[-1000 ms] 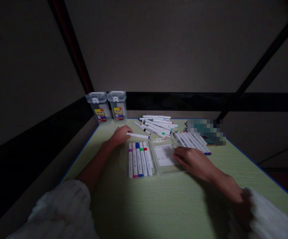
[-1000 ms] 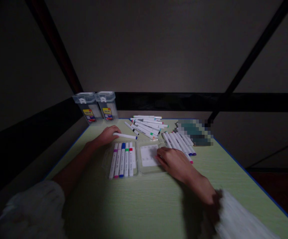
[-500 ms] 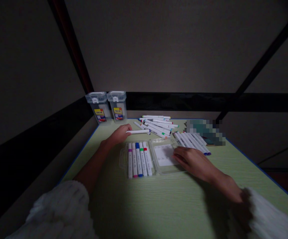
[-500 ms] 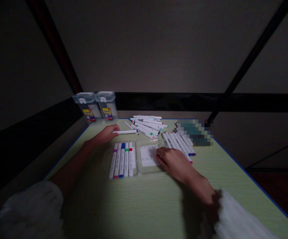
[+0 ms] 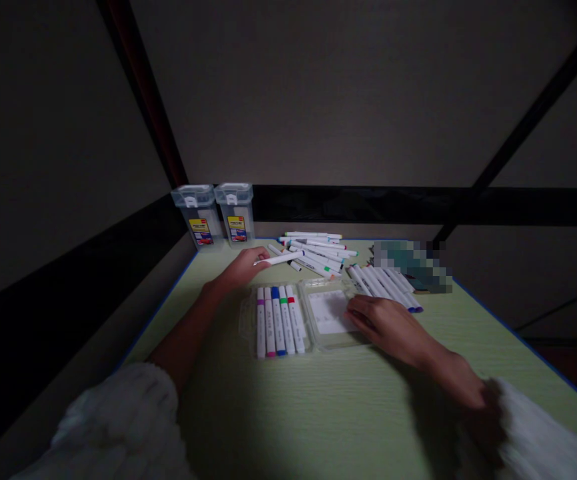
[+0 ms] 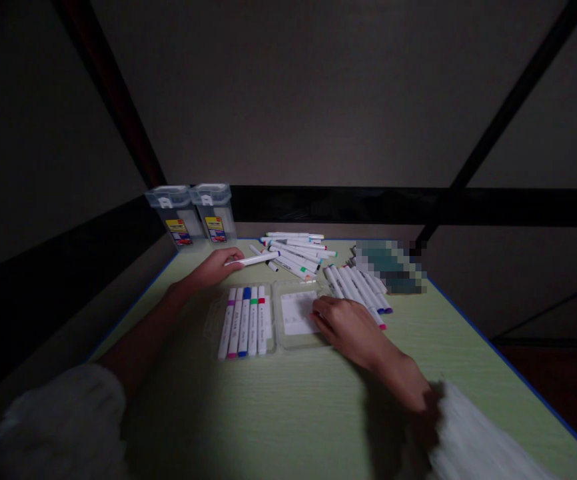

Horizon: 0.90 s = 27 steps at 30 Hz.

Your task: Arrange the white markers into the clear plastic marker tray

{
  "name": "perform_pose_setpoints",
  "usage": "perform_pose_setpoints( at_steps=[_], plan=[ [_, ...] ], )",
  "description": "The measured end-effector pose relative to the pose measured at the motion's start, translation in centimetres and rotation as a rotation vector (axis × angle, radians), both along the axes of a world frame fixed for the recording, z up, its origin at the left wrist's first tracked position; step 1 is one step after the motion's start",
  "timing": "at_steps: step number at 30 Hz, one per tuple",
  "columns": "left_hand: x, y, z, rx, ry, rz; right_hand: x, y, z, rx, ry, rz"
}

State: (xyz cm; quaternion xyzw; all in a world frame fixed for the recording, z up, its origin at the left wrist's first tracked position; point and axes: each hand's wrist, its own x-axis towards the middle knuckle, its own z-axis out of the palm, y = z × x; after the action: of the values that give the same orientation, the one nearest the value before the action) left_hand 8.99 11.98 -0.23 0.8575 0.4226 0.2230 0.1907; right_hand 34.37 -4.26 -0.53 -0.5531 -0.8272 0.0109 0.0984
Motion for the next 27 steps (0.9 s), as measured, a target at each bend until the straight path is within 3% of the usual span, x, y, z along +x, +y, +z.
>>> perform_pose_setpoints(
  at_steps=[2,7,12,18,27],
  plan=[
    [0.2,-0.1,0.3,-0.063,-0.046,-0.026,0.0,0.0,0.0,0.004,0.003,-0.004],
    [1.0,-1.3,1.6,-0.388,-0.147,-0.186,-0.1,-0.1,-0.1,0.093,0.078,-0.096],
    [1.9,-2.9,2.6,-0.530,-0.087,-0.352,-0.1,-0.2,0.0,0.237,0.224,-0.127],
    [2.6,-3.4,2.2,-0.631,-0.053,-0.496,-0.3,-0.3,0.0,0.239,0.243,-0.059],
    [3.1,-3.9,2.6,-0.630,-0.016,-0.512,-0.6,-0.4,0.2,0.179,0.198,-0.027]
  ],
)
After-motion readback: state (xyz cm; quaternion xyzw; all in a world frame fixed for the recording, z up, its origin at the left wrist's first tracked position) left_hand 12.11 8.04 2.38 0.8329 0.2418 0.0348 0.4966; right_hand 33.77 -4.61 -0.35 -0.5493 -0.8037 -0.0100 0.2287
